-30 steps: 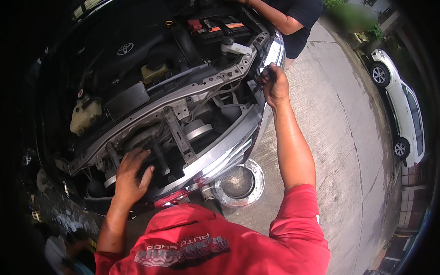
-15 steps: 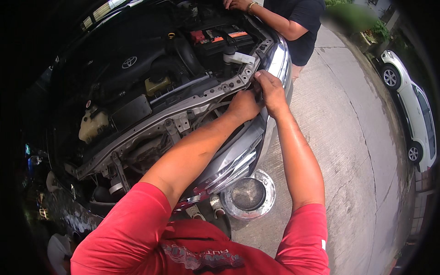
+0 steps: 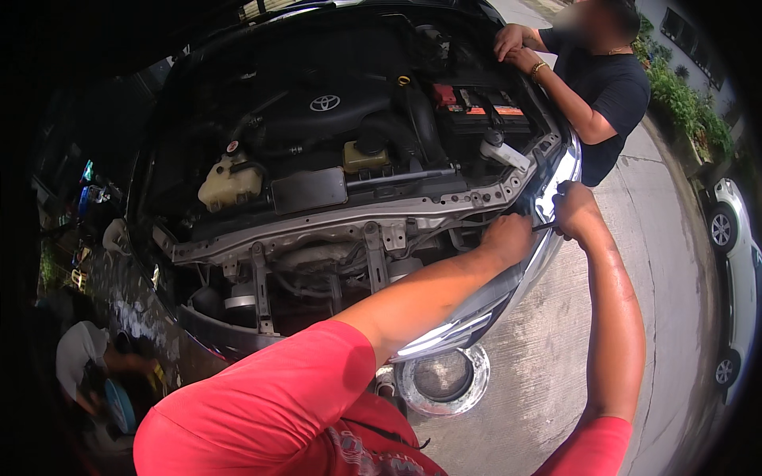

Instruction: The person attaches a plastic trim piece to the top of a car bumper by pressing plastic clips into place by hand and using a screwdriver.

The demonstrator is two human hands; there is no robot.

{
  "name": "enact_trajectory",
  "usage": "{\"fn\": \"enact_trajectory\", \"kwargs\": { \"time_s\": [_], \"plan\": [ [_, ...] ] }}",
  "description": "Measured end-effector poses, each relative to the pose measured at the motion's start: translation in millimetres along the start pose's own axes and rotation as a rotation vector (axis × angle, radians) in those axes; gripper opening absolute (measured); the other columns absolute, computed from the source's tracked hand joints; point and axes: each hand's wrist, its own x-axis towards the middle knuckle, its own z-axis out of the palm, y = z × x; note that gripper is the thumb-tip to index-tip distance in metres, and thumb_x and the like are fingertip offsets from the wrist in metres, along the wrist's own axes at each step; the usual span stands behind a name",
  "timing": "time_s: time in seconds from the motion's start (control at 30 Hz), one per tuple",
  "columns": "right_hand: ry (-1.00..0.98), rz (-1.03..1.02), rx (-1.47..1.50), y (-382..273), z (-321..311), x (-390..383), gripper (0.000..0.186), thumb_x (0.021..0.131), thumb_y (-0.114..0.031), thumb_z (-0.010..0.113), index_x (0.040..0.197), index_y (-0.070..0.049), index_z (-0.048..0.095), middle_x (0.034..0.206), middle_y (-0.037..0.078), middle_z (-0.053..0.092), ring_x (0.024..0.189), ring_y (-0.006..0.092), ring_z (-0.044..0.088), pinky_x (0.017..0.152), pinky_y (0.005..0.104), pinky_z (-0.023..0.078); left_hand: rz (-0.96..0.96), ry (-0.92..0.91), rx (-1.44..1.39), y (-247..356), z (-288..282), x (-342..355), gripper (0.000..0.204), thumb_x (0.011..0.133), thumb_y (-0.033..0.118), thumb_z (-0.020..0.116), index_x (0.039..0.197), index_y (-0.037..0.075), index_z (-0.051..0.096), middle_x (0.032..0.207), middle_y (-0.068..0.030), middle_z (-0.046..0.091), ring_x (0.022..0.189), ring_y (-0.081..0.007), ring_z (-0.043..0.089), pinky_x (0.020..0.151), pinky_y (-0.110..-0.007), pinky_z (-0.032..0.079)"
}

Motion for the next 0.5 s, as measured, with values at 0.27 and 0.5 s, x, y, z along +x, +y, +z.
{"fn": "enact_trajectory", "kwargs": {
  "time_s": [0.27, 0.5],
  "plan": [
    [0.258, -1.002, -0.865, 9.3, 2.2, -36.8, 0.027, 0.092, -0.014, 0.074, 0.114, 0.001, 0.072, 0.114, 0.02, 0.075, 0.121, 0.0384, 0.067, 0.096, 0.0492, 0.057, -0.039, -0.013, -0.046, -7.7, 5.4, 6.2, 0.023, 0.099, 0.012, 0.061, 0.108, 0.002, 0.081, 0.11, -0.024, 0.079, 0.107, -0.0428, 0.077, 0.096, -0.053, 0.062],
    [0.238, -0.166, -0.45, 16.4, 8.8, -41.2, 0.024, 0.103, -0.022, 0.066, 0.111, -0.001, 0.075, 0.111, 0.03, 0.076, 0.109, 0.0427, 0.075, 0.096, 0.0527, 0.058, -0.021, -0.042, -0.013, 17.3, 6.8, 11.5, 0.027, 0.096, 0.013, 0.06, 0.106, 0.0, 0.082, 0.107, -0.0274, 0.079, 0.106, -0.0449, 0.077, 0.097, -0.054, 0.061]
  ]
}}
